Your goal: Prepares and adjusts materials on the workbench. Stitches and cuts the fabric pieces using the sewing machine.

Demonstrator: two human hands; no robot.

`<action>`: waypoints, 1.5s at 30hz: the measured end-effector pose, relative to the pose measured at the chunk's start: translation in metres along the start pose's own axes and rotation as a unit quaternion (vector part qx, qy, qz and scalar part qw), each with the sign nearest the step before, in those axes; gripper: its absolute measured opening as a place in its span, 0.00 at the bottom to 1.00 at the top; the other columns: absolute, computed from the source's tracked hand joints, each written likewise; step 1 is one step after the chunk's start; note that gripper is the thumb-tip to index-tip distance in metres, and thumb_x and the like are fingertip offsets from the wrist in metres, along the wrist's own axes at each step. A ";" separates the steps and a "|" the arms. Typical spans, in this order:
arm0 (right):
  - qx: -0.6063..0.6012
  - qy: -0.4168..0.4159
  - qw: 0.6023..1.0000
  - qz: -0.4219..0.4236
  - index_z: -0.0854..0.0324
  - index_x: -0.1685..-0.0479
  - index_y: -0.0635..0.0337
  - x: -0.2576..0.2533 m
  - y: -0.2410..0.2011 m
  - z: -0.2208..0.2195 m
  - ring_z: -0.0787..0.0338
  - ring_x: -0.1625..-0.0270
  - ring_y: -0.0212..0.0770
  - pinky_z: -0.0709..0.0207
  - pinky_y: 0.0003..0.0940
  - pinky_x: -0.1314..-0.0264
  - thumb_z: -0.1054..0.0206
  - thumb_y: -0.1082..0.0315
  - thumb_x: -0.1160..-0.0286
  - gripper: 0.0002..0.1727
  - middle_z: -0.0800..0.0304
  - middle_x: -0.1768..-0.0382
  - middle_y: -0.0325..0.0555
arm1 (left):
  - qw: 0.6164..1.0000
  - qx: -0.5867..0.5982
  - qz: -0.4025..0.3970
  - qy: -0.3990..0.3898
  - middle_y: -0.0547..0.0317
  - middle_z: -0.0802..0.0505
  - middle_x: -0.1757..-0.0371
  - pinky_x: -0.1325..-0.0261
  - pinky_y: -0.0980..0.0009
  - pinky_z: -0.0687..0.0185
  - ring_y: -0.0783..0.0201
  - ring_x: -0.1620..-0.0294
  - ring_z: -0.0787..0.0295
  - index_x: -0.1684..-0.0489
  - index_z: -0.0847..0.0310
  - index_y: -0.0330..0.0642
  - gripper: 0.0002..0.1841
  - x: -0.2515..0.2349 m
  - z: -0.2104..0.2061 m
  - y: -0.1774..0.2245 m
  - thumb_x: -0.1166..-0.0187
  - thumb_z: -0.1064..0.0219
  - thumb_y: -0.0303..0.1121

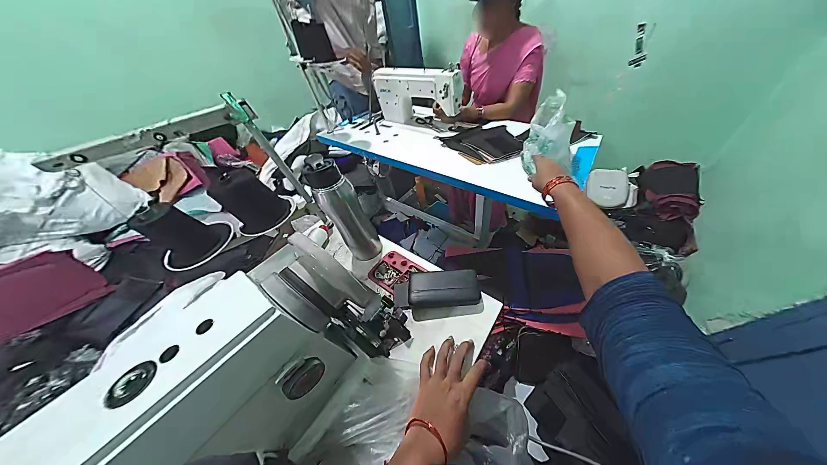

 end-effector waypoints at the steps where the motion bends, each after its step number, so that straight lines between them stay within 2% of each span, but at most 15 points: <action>1: 0.009 0.011 1.000 -0.004 0.44 0.13 0.75 -0.013 -0.002 0.004 0.25 0.25 0.82 0.33 0.80 0.28 0.28 0.73 0.27 0.42 0.31 0.22 0.81 | 0.999 0.002 -0.010 0.031 0.49 0.18 0.19 0.23 0.30 0.37 0.35 0.15 0.30 0.29 0.15 0.64 0.39 0.001 0.002 0.001 0.48 0.21 0.22; 5: 0.011 0.050 0.998 -0.021 0.58 0.07 0.71 -0.063 -0.003 0.022 0.28 0.26 0.88 0.36 0.85 0.32 0.29 0.78 0.30 0.51 0.42 0.15 0.81 | 0.994 0.031 -0.036 0.102 0.47 0.12 0.26 0.30 0.29 0.29 0.32 0.22 0.22 0.35 0.10 0.61 0.38 0.004 0.011 0.002 0.54 0.17 0.21; 13: 0.044 0.040 0.995 -0.084 0.69 0.03 0.61 -0.121 0.039 0.006 0.32 0.22 0.87 0.39 0.85 0.29 0.20 0.76 0.37 0.64 0.49 0.11 0.78 | 0.996 0.062 -0.033 0.063 0.55 0.14 0.23 0.26 0.27 0.35 0.36 0.17 0.27 0.32 0.14 0.64 0.38 0.002 0.008 0.000 0.50 0.17 0.23; 15: 0.059 0.027 0.991 -0.115 0.66 0.03 0.59 -0.117 0.060 -0.003 0.31 0.22 0.86 0.38 0.84 0.28 0.18 0.72 0.37 0.64 0.36 0.20 0.84 | 0.995 0.041 -0.039 0.082 0.57 0.13 0.24 0.26 0.29 0.33 0.38 0.18 0.26 0.34 0.14 0.66 0.36 0.002 0.006 0.001 0.49 0.18 0.25; 18: 0.071 0.021 0.988 -0.137 0.49 0.07 0.62 -0.091 0.075 -0.013 0.30 0.26 0.91 0.42 0.87 0.29 0.28 0.74 0.28 0.46 0.27 0.32 0.91 | 0.993 0.018 -0.044 0.106 0.56 0.12 0.25 0.28 0.30 0.31 0.38 0.19 0.24 0.36 0.13 0.67 0.36 0.004 0.006 0.001 0.52 0.17 0.26; 25: 0.183 0.074 0.973 0.119 0.17 0.37 0.72 -0.027 0.042 -0.030 0.23 0.31 0.86 0.43 0.85 0.28 0.40 0.87 0.26 0.19 0.15 0.45 0.82 | 0.992 0.001 -0.057 0.109 0.52 0.12 0.27 0.30 0.28 0.30 0.33 0.21 0.23 0.37 0.12 0.64 0.43 0.001 0.008 0.003 0.67 0.12 0.25; 29: 0.257 0.052 0.939 0.223 0.15 0.44 0.74 -0.009 0.030 -0.050 0.29 0.21 0.76 0.48 0.72 0.15 0.33 0.88 0.35 0.18 0.21 0.30 0.73 | 0.994 -0.007 -0.052 0.096 0.53 0.13 0.25 0.29 0.28 0.31 0.33 0.20 0.25 0.35 0.13 0.66 0.50 0.001 0.008 0.003 0.77 0.09 0.26; 32: 0.226 0.000 0.942 0.248 0.16 0.47 0.79 -0.021 0.026 -0.052 0.24 0.24 0.73 0.45 0.65 0.13 0.33 0.80 0.33 0.16 0.20 0.33 0.75 | 0.991 -0.012 -0.058 0.118 0.53 0.12 0.26 0.31 0.29 0.29 0.34 0.21 0.23 0.35 0.13 0.66 0.52 0.002 0.007 0.004 0.81 0.10 0.26; 33: 0.197 0.007 0.954 0.228 0.16 0.45 0.79 -0.026 0.027 -0.043 0.21 0.27 0.73 0.41 0.67 0.16 0.35 0.78 0.29 0.16 0.18 0.35 0.76 | 0.990 -0.011 -0.059 0.125 0.54 0.12 0.27 0.31 0.29 0.29 0.34 0.22 0.22 0.35 0.13 0.66 0.51 0.002 0.008 0.003 0.80 0.10 0.26; 35: 0.142 0.052 0.981 0.121 0.17 0.44 0.80 -0.028 0.039 -0.011 0.18 0.35 0.80 0.28 0.77 0.36 0.40 0.73 0.22 0.16 0.18 0.39 0.81 | 0.990 0.002 -0.060 0.131 0.53 0.11 0.28 0.31 0.28 0.29 0.33 0.22 0.22 0.36 0.13 0.66 0.49 0.002 0.009 0.004 0.76 0.11 0.24; 37: 0.127 0.069 0.990 0.000 0.19 0.44 0.81 -0.029 0.057 0.010 0.20 0.36 0.87 0.33 0.85 0.42 0.38 0.69 0.21 0.19 0.18 0.42 0.86 | 0.991 0.014 -0.057 0.123 0.52 0.11 0.28 0.31 0.27 0.29 0.33 0.22 0.22 0.37 0.12 0.64 0.45 0.002 0.009 0.003 0.70 0.12 0.23; 39: 0.132 0.069 0.988 -0.037 0.18 0.44 0.82 -0.040 0.069 0.015 0.27 0.27 0.87 0.39 0.87 0.34 0.33 0.69 0.24 0.20 0.21 0.37 0.87 | 0.991 0.009 -0.058 0.123 0.52 0.11 0.27 0.31 0.28 0.29 0.34 0.22 0.22 0.37 0.12 0.64 0.43 0.001 0.010 0.004 0.67 0.13 0.24; 41: 0.149 0.091 0.985 0.006 0.21 0.38 0.84 -0.052 0.059 0.013 0.36 0.20 0.86 0.44 0.87 0.27 0.30 0.80 0.32 0.22 0.27 0.28 0.85 | 0.990 0.008 -0.057 0.126 0.53 0.11 0.27 0.31 0.28 0.29 0.34 0.22 0.22 0.37 0.12 0.65 0.42 0.001 0.010 0.003 0.65 0.14 0.24; 43: 0.173 0.097 0.979 0.054 0.32 0.23 0.81 -0.062 0.039 0.006 0.44 0.13 0.83 0.50 0.84 0.19 0.34 0.88 0.34 0.33 0.37 0.17 0.80 | 0.989 0.000 -0.057 0.134 0.55 0.11 0.28 0.32 0.29 0.28 0.35 0.23 0.21 0.38 0.12 0.66 0.41 0.001 0.010 0.004 0.63 0.15 0.24; 45: 0.202 0.051 0.971 0.118 0.30 0.24 0.81 -0.075 0.019 -0.017 0.46 0.11 0.81 0.56 0.78 0.12 0.36 0.88 0.31 0.30 0.35 0.18 0.79 | 0.990 -0.002 -0.058 0.131 0.55 0.11 0.27 0.32 0.29 0.28 0.35 0.22 0.21 0.37 0.13 0.66 0.41 0.001 0.009 0.004 0.63 0.15 0.25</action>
Point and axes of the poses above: each hand's wrist, its own x-axis away from the middle knuckle, its own z-axis out of the back of the hand, y = z × x, the point moved 9 cm from there along -x, towards the middle knuckle
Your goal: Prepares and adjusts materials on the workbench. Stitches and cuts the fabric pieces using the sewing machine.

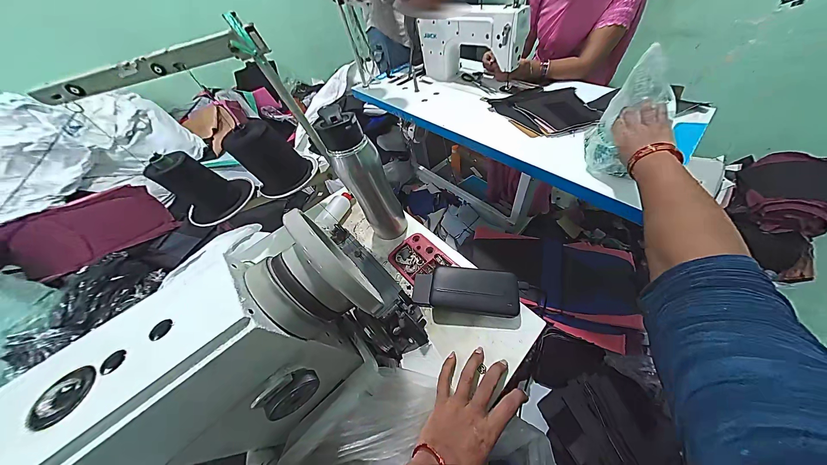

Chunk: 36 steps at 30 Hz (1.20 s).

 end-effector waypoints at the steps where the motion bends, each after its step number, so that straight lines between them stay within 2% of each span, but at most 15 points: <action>1: 0.013 -0.031 0.999 0.029 0.27 0.28 0.81 -0.005 -0.014 -0.010 0.41 0.13 0.80 0.53 0.76 0.12 0.37 0.87 0.28 0.25 0.29 0.23 0.81 | 1.000 0.003 -0.001 -0.003 0.54 0.11 0.27 0.32 0.29 0.29 0.35 0.22 0.22 0.37 0.13 0.66 0.41 0.000 0.000 0.000 0.63 0.15 0.25; 3: 0.022 -0.103 0.994 0.037 0.21 0.32 0.75 -0.009 -0.036 -0.024 0.24 0.26 0.81 0.35 0.76 0.25 0.37 0.83 0.24 0.20 0.18 0.37 0.81 | 1.000 0.000 -0.004 0.001 0.54 0.11 0.27 0.32 0.29 0.28 0.35 0.22 0.22 0.37 0.13 0.66 0.41 0.000 0.001 0.000 0.63 0.15 0.25; 6: -0.037 -0.138 0.989 -0.024 0.15 0.37 0.69 -0.004 -0.037 -0.029 0.17 0.35 0.81 0.28 0.80 0.38 0.36 0.83 0.25 0.18 0.14 0.41 0.79 | 1.000 -0.005 -0.005 0.007 0.55 0.11 0.28 0.32 0.31 0.28 0.36 0.22 0.21 0.38 0.13 0.67 0.39 0.000 0.001 0.001 0.60 0.16 0.26; 10: -0.031 -0.103 0.966 -0.237 0.17 0.54 0.83 0.014 0.011 -0.024 0.16 0.36 0.80 0.26 0.77 0.41 0.36 0.79 0.24 0.11 0.16 0.44 0.83 | 1.000 -0.002 0.002 0.001 0.57 0.11 0.27 0.30 0.31 0.29 0.38 0.21 0.22 0.38 0.14 0.67 0.35 0.001 -0.001 -0.001 0.51 0.19 0.26; 12: -0.031 -0.088 0.938 -0.334 0.22 0.43 0.87 0.017 0.041 -0.039 0.20 0.29 0.77 0.26 0.70 0.33 0.37 0.75 0.23 0.19 0.20 0.36 0.82 | 1.000 -0.002 0.004 -0.001 0.57 0.12 0.26 0.30 0.31 0.29 0.39 0.21 0.22 0.37 0.14 0.68 0.35 0.002 -0.002 -0.001 0.51 0.19 0.26; 14: -0.072 -0.079 0.915 -0.388 0.41 0.17 0.81 0.020 0.063 -0.054 0.35 0.14 0.73 0.35 0.63 0.19 0.39 0.70 0.19 0.33 0.37 0.17 0.78 | 1.000 -0.004 0.003 -0.004 0.57 0.12 0.27 0.30 0.31 0.29 0.38 0.21 0.22 0.37 0.14 0.68 0.36 0.002 -0.002 -0.001 0.54 0.18 0.26; 16: -0.072 -0.120 0.924 -0.355 0.53 0.09 0.74 0.019 0.067 -0.064 0.50 0.08 0.73 0.48 0.68 0.12 0.34 0.69 0.21 0.43 0.52 0.09 0.73 | 1.000 -0.006 0.001 -0.009 0.57 0.12 0.27 0.31 0.31 0.28 0.37 0.21 0.22 0.38 0.13 0.67 0.39 0.001 -0.001 -0.001 0.59 0.16 0.27; 17: -0.081 -0.132 0.929 -0.337 0.50 0.09 0.74 0.019 0.067 -0.068 0.52 0.08 0.76 0.50 0.72 0.13 0.32 0.70 0.23 0.44 0.52 0.09 0.75 | 1.000 -0.005 0.001 -0.010 0.56 0.11 0.27 0.31 0.30 0.28 0.37 0.21 0.22 0.38 0.13 0.67 0.40 0.000 0.000 -0.001 0.61 0.15 0.27; 21: -0.164 -0.044 0.933 -0.318 0.24 0.28 0.75 0.043 0.059 -0.049 0.34 0.19 0.83 0.35 0.79 0.27 0.35 0.74 0.23 0.24 0.32 0.24 0.84 | 1.000 0.005 0.003 -0.015 0.54 0.11 0.27 0.30 0.29 0.31 0.35 0.21 0.23 0.37 0.13 0.66 0.41 0.000 -0.001 0.000 0.62 0.15 0.24; 25: -0.136 0.010 0.957 -0.256 0.25 0.26 0.73 0.053 0.049 -0.036 0.34 0.19 0.82 0.31 0.82 0.36 0.34 0.82 0.28 0.27 0.28 0.23 0.76 | 1.000 0.000 -0.002 -0.014 0.53 0.11 0.27 0.31 0.28 0.30 0.34 0.21 0.23 0.37 0.12 0.64 0.43 -0.001 -0.001 0.000 0.66 0.14 0.25; 27: -0.144 0.030 0.954 -0.260 0.27 0.23 0.71 0.058 0.049 -0.039 0.34 0.19 0.80 0.30 0.79 0.36 0.35 0.83 0.29 0.29 0.30 0.21 0.74 | 1.000 0.001 -0.002 -0.023 0.52 0.12 0.26 0.30 0.28 0.30 0.33 0.21 0.23 0.36 0.13 0.64 0.46 0.000 -0.001 0.001 0.72 0.12 0.25; 29: -0.177 0.064 0.949 -0.253 0.21 0.30 0.72 0.066 0.050 -0.039 0.31 0.21 0.80 0.29 0.79 0.36 0.39 0.78 0.21 0.21 0.27 0.24 0.75 | 0.999 0.007 0.002 -0.033 0.52 0.12 0.26 0.29 0.27 0.31 0.33 0.21 0.24 0.35 0.13 0.64 0.49 0.000 0.000 0.000 0.76 0.11 0.26; 31: -0.258 0.095 0.921 -0.277 0.18 0.31 0.66 0.074 0.066 -0.040 0.27 0.19 0.71 0.33 0.70 0.24 0.45 0.70 0.13 0.19 0.23 0.25 0.70 | 0.999 0.009 0.003 -0.040 0.51 0.13 0.25 0.29 0.27 0.32 0.33 0.20 0.25 0.34 0.13 0.64 0.51 -0.001 -0.001 0.000 0.77 0.10 0.26; 35: -0.428 0.131 0.836 -0.317 0.39 0.10 0.61 0.075 0.101 -0.045 0.29 0.16 0.53 0.39 0.46 0.14 0.46 0.74 0.13 0.30 0.32 0.16 0.62 | 1.000 -0.006 -0.009 -0.025 0.52 0.12 0.26 0.30 0.28 0.31 0.33 0.22 0.23 0.35 0.13 0.64 0.52 -0.001 -0.001 0.001 0.82 0.10 0.29; 36: -0.409 0.131 0.849 -0.308 0.43 0.08 0.60 0.073 0.104 -0.038 0.34 0.12 0.57 0.41 0.49 0.11 0.41 0.80 0.21 0.38 0.37 0.13 0.65 | 1.000 -0.007 -0.010 -0.023 0.52 0.12 0.26 0.31 0.28 0.31 0.33 0.22 0.23 0.35 0.13 0.64 0.52 -0.001 -0.001 0.001 0.83 0.10 0.29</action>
Point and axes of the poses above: each hand's wrist, its own x-axis away from the middle knuckle, its own z-axis out of the back of the hand, y = z × x, the point moved 9 cm from there along -x, towards the middle knuckle
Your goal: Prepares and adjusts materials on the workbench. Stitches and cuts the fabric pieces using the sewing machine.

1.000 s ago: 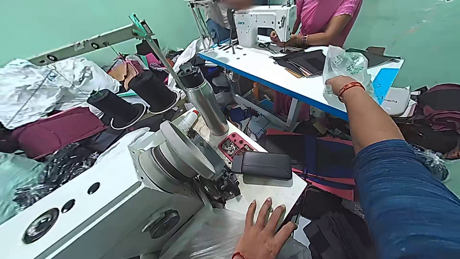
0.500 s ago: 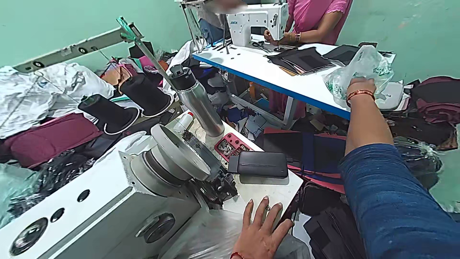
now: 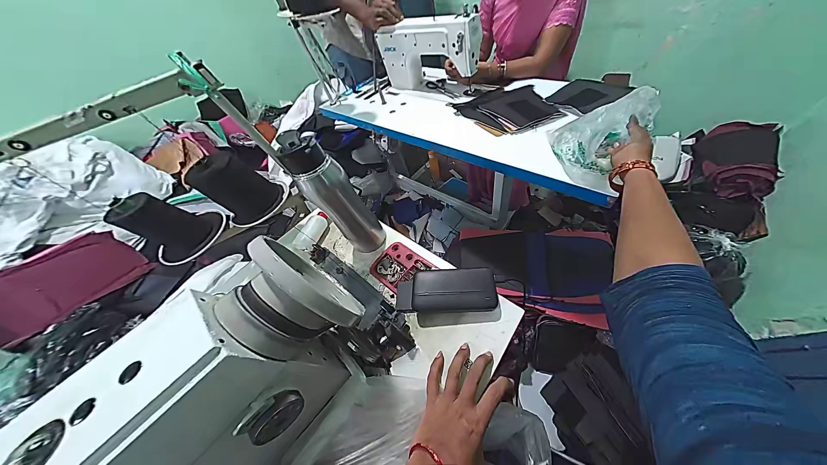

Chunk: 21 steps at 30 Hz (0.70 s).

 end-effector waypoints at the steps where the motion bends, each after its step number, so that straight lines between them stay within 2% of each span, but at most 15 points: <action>1: 0.026 0.003 1.000 0.017 0.42 0.09 0.62 -0.001 -0.008 0.005 0.36 0.11 0.63 0.40 0.53 0.11 0.35 0.84 0.29 0.42 0.40 0.13 0.69 | 1.000 -0.002 -0.001 0.003 0.52 0.12 0.27 0.31 0.28 0.30 0.33 0.22 0.22 0.36 0.13 0.64 0.52 0.000 0.000 0.000 0.84 0.10 0.30; 2: 0.045 0.011 0.999 0.025 0.34 0.13 0.63 0.001 -0.014 0.012 0.34 0.14 0.66 0.37 0.56 0.14 0.33 0.85 0.34 0.40 0.39 0.15 0.72 | 1.000 -0.003 -0.002 0.005 0.52 0.12 0.27 0.31 0.28 0.30 0.33 0.22 0.22 0.36 0.13 0.64 0.52 0.001 0.001 0.000 0.84 0.10 0.29; 3: 0.057 0.020 0.998 0.030 0.25 0.23 0.66 0.003 -0.020 0.018 0.28 0.19 0.66 0.33 0.56 0.18 0.34 0.84 0.34 0.32 0.33 0.20 0.73 | 1.000 -0.004 -0.003 0.005 0.51 0.12 0.27 0.31 0.28 0.30 0.32 0.22 0.23 0.35 0.13 0.64 0.52 0.000 0.001 0.000 0.83 0.10 0.29; 5: 0.073 0.014 0.996 0.047 0.17 0.39 0.72 0.008 -0.030 0.022 0.20 0.28 0.67 0.31 0.61 0.25 0.36 0.82 0.33 0.20 0.21 0.32 0.74 | 1.000 -0.011 -0.001 0.007 0.52 0.11 0.28 0.31 0.28 0.30 0.33 0.23 0.22 0.36 0.13 0.65 0.51 0.000 0.001 0.000 0.82 0.11 0.27; 6: 0.086 0.003 0.994 0.068 0.16 0.44 0.74 0.008 -0.035 0.018 0.18 0.31 0.68 0.31 0.65 0.28 0.35 0.81 0.34 0.17 0.17 0.37 0.74 | 1.000 -0.014 -0.001 0.009 0.52 0.11 0.28 0.31 0.29 0.30 0.33 0.23 0.22 0.36 0.13 0.66 0.51 0.000 0.001 0.000 0.81 0.11 0.27; 9: 0.168 -0.050 0.974 0.146 0.18 0.46 0.79 0.013 -0.055 -0.003 0.21 0.30 0.74 0.30 0.72 0.30 0.32 0.80 0.35 0.18 0.21 0.35 0.78 | 1.000 -0.023 -0.002 0.019 0.54 0.11 0.28 0.31 0.30 0.29 0.35 0.23 0.21 0.37 0.13 0.67 0.49 0.001 0.000 -0.001 0.77 0.13 0.26; 10: 0.205 -0.080 0.965 0.142 0.19 0.49 0.82 0.016 -0.060 -0.014 0.21 0.30 0.77 0.31 0.74 0.31 0.32 0.79 0.33 0.16 0.21 0.36 0.80 | 0.999 -0.025 -0.002 0.021 0.54 0.11 0.28 0.31 0.31 0.29 0.35 0.23 0.21 0.37 0.13 0.68 0.48 0.001 0.000 -0.001 0.76 0.13 0.26; 12: 0.273 -0.132 0.949 0.081 0.19 0.52 0.85 0.021 -0.053 -0.028 0.18 0.33 0.80 0.29 0.78 0.36 0.32 0.77 0.27 0.14 0.18 0.40 0.85 | 1.000 -0.020 -0.004 0.022 0.53 0.11 0.28 0.32 0.30 0.29 0.35 0.23 0.21 0.37 0.13 0.67 0.47 0.001 -0.001 0.000 0.74 0.14 0.25; 14: 0.303 -0.136 0.943 0.022 0.21 0.44 0.84 0.018 -0.047 -0.035 0.21 0.28 0.80 0.30 0.78 0.33 0.35 0.76 0.23 0.16 0.21 0.35 0.84 | 0.999 -0.019 -0.005 0.025 0.53 0.11 0.29 0.32 0.30 0.29 0.35 0.23 0.21 0.37 0.13 0.67 0.44 0.002 -0.001 -0.002 0.70 0.15 0.25; 16: 0.290 -0.108 0.950 -0.036 0.26 0.30 0.82 0.008 -0.038 -0.036 0.34 0.17 0.79 0.39 0.75 0.21 0.38 0.72 0.19 0.24 0.34 0.21 0.83 | 0.999 -0.017 -0.004 0.027 0.54 0.10 0.29 0.31 0.30 0.29 0.35 0.24 0.20 0.38 0.13 0.68 0.42 0.002 -0.002 -0.002 0.65 0.16 0.26; 17: 0.278 -0.094 0.954 -0.066 0.29 0.25 0.80 0.003 -0.033 -0.038 0.43 0.13 0.79 0.45 0.74 0.17 0.38 0.69 0.19 0.28 0.44 0.15 0.82 | 1.000 -0.014 -0.003 0.024 0.54 0.10 0.29 0.31 0.30 0.30 0.35 0.23 0.21 0.37 0.13 0.67 0.41 0.002 -0.002 -0.002 0.63 0.16 0.27; 18: 0.272 -0.086 0.954 -0.088 0.31 0.22 0.79 0.000 -0.029 -0.041 0.47 0.11 0.77 0.48 0.71 0.14 0.36 0.65 0.19 0.31 0.49 0.12 0.79 | 1.000 -0.009 0.001 0.020 0.54 0.10 0.29 0.31 0.30 0.30 0.35 0.23 0.21 0.37 0.13 0.67 0.39 0.002 -0.001 -0.002 0.60 0.17 0.26; 20: 0.298 -0.103 0.946 -0.079 0.34 0.19 0.79 -0.007 -0.026 -0.053 0.48 0.09 0.75 0.48 0.69 0.13 0.36 0.64 0.19 0.34 0.50 0.12 0.79 | 1.000 0.000 0.010 0.008 0.54 0.11 0.28 0.29 0.30 0.31 0.36 0.22 0.22 0.37 0.13 0.67 0.37 0.001 0.000 -0.003 0.55 0.17 0.26; 21: 0.323 -0.127 0.937 -0.043 0.36 0.19 0.81 -0.011 -0.024 -0.062 0.48 0.10 0.78 0.49 0.74 0.14 0.35 0.67 0.19 0.33 0.46 0.14 0.83 | 1.000 0.002 0.010 0.004 0.54 0.11 0.28 0.29 0.30 0.31 0.36 0.21 0.22 0.37 0.13 0.66 0.36 0.001 0.000 -0.002 0.53 0.18 0.27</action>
Point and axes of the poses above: each hand's wrist, its own x-axis away from the middle knuckle, its own z-axis out of the back of the hand, y = z × x, the point moved 9 cm from there along -x, towards the middle knuckle
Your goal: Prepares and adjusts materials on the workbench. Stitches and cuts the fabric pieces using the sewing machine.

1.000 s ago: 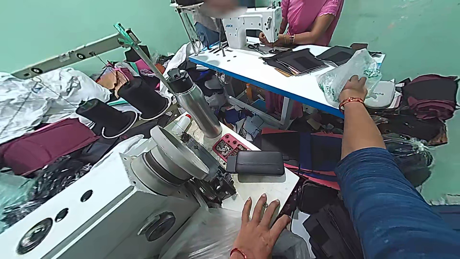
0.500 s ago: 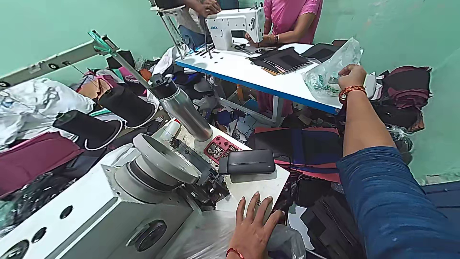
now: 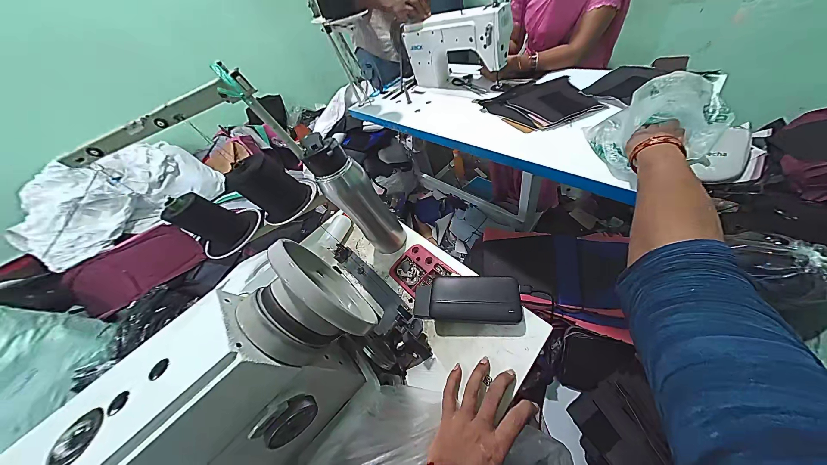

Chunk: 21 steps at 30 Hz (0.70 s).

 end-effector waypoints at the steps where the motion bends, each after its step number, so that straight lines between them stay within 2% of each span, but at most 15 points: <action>1: 0.024 -0.009 0.999 0.037 0.35 0.21 0.82 -0.006 -0.002 -0.006 0.45 0.12 0.81 0.48 0.79 0.17 0.34 0.70 0.20 0.32 0.41 0.17 0.84 | 1.000 -0.001 -0.001 -0.002 0.54 0.11 0.28 0.29 0.30 0.31 0.36 0.21 0.22 0.37 0.13 0.67 0.35 0.000 0.000 0.001 0.53 0.18 0.27; 3: 0.025 -0.011 0.997 0.068 0.24 0.32 0.81 -0.007 -0.002 -0.003 0.30 0.22 0.82 0.38 0.81 0.27 0.32 0.73 0.22 0.23 0.26 0.28 0.84 | 1.000 0.001 0.001 -0.004 0.55 0.11 0.28 0.29 0.30 0.31 0.37 0.21 0.22 0.38 0.13 0.67 0.35 -0.001 0.000 0.000 0.53 0.18 0.27; 4: 0.013 -0.013 0.998 0.065 0.22 0.39 0.82 -0.006 0.000 0.004 0.25 0.26 0.83 0.35 0.82 0.31 0.31 0.74 0.24 0.19 0.22 0.33 0.85 | 1.000 0.001 0.003 -0.005 0.55 0.11 0.27 0.28 0.30 0.31 0.37 0.21 0.23 0.38 0.13 0.67 0.36 -0.001 0.001 0.000 0.54 0.17 0.27; 6: -0.005 -0.006 0.999 0.043 0.19 0.49 0.83 -0.004 0.007 0.020 0.20 0.32 0.83 0.31 0.82 0.37 0.28 0.74 0.28 0.17 0.19 0.40 0.86 | 1.000 -0.002 0.004 -0.006 0.56 0.11 0.27 0.28 0.31 0.32 0.38 0.20 0.23 0.37 0.13 0.67 0.35 -0.001 -0.001 0.000 0.53 0.18 0.27; 7: -0.016 0.007 0.999 0.039 0.18 0.50 0.82 -0.001 0.008 0.026 0.20 0.34 0.84 0.31 0.82 0.39 0.27 0.74 0.29 0.16 0.18 0.42 0.86 | 1.000 -0.003 0.003 -0.005 0.56 0.12 0.27 0.28 0.31 0.32 0.38 0.20 0.23 0.37 0.14 0.68 0.35 -0.001 -0.001 0.000 0.51 0.19 0.27; 9: -0.040 0.047 0.998 0.028 0.19 0.44 0.81 0.005 0.010 0.028 0.20 0.32 0.84 0.31 0.82 0.37 0.30 0.75 0.29 0.18 0.19 0.39 0.87 | 1.000 -0.004 0.001 -0.003 0.56 0.12 0.27 0.28 0.31 0.33 0.38 0.20 0.23 0.38 0.14 0.67 0.33 0.000 -0.001 0.000 0.50 0.19 0.27; 10: -0.057 0.069 0.996 0.016 0.24 0.35 0.82 0.010 0.010 0.028 0.22 0.29 0.84 0.30 0.80 0.34 0.32 0.78 0.28 0.22 0.22 0.34 0.86 | 1.000 -0.006 0.000 -0.002 0.56 0.11 0.27 0.28 0.31 0.32 0.38 0.21 0.23 0.38 0.14 0.68 0.33 -0.001 -0.001 0.000 0.51 0.19 0.28; 11: -0.080 0.075 0.994 -0.006 0.36 0.19 0.78 0.011 0.010 0.026 0.29 0.22 0.82 0.33 0.77 0.27 0.37 0.79 0.24 0.32 0.31 0.23 0.84 | 1.000 -0.006 0.000 -0.001 0.56 0.11 0.27 0.28 0.31 0.32 0.38 0.21 0.22 0.38 0.13 0.68 0.34 -0.001 0.000 0.000 0.51 0.19 0.28; 12: -0.091 0.073 0.993 -0.029 0.48 0.08 0.69 0.009 0.010 0.024 0.38 0.14 0.78 0.37 0.73 0.22 0.39 0.77 0.22 0.39 0.41 0.14 0.76 | 1.000 -0.005 0.000 -0.002 0.55 0.11 0.27 0.28 0.31 0.32 0.38 0.21 0.22 0.38 0.13 0.67 0.34 -0.001 0.000 0.000 0.52 0.19 0.28; 13: -0.076 0.070 0.994 -0.030 0.49 0.06 0.63 0.003 0.008 0.021 0.47 0.10 0.76 0.39 0.75 0.21 0.38 0.77 0.22 0.41 0.48 0.09 0.68 | 1.000 -0.003 0.000 -0.004 0.55 0.11 0.27 0.28 0.30 0.32 0.37 0.21 0.22 0.38 0.13 0.67 0.35 -0.001 0.000 0.000 0.53 0.18 0.28; 14: -0.066 0.064 0.996 -0.015 0.46 0.07 0.64 0.000 0.005 0.017 0.51 0.09 0.79 0.42 0.79 0.22 0.35 0.77 0.23 0.41 0.50 0.08 0.69 | 1.000 -0.001 0.001 -0.006 0.55 0.11 0.27 0.28 0.29 0.32 0.37 0.21 0.22 0.38 0.13 0.67 0.35 -0.001 0.000 -0.001 0.54 0.18 0.28; 16: -0.065 0.046 0.996 0.027 0.37 0.15 0.74 -0.002 0.006 0.014 0.51 0.12 0.85 0.48 0.83 0.21 0.31 0.77 0.26 0.36 0.44 0.14 0.79 | 1.000 0.005 0.002 -0.011 0.54 0.12 0.27 0.28 0.29 0.33 0.36 0.20 0.23 0.37 0.13 0.65 0.37 0.000 0.000 0.000 0.56 0.17 0.27; 17: -0.064 0.046 0.996 0.047 0.31 0.21 0.77 -0.004 0.007 0.016 0.47 0.14 0.86 0.47 0.84 0.22 0.28 0.78 0.30 0.34 0.37 0.18 0.82 | 1.000 0.006 0.001 -0.011 0.53 0.12 0.27 0.28 0.28 0.33 0.35 0.20 0.24 0.37 0.13 0.65 0.37 -0.001 0.000 0.000 0.56 0.17 0.26; 19: -0.097 0.065 0.990 0.083 0.23 0.30 0.75 -0.001 0.011 0.022 0.37 0.19 0.85 0.41 0.82 0.25 0.27 0.76 0.31 0.26 0.29 0.26 0.84 | 1.000 0.006 -0.001 -0.009 0.52 0.11 0.27 0.29 0.28 0.32 0.34 0.21 0.23 0.37 0.12 0.65 0.37 -0.001 0.000 0.001 0.57 0.16 0.26; 21: -0.165 0.096 0.976 0.104 0.19 0.33 0.72 0.003 0.018 0.030 0.33 0.20 0.81 0.40 0.77 0.23 0.30 0.75 0.27 0.22 0.28 0.26 0.81 | 1.000 0.000 -0.003 -0.009 0.53 0.11 0.27 0.29 0.29 0.33 0.34 0.21 0.23 0.37 0.13 0.66 0.38 -0.001 0.000 0.000 0.58 0.16 0.26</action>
Point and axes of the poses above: each hand's wrist, its own x-axis away from the middle knuckle, its own z-axis out of the back of the hand, y = z × x, the point moved 9 cm from there along -x, towards the middle knuckle
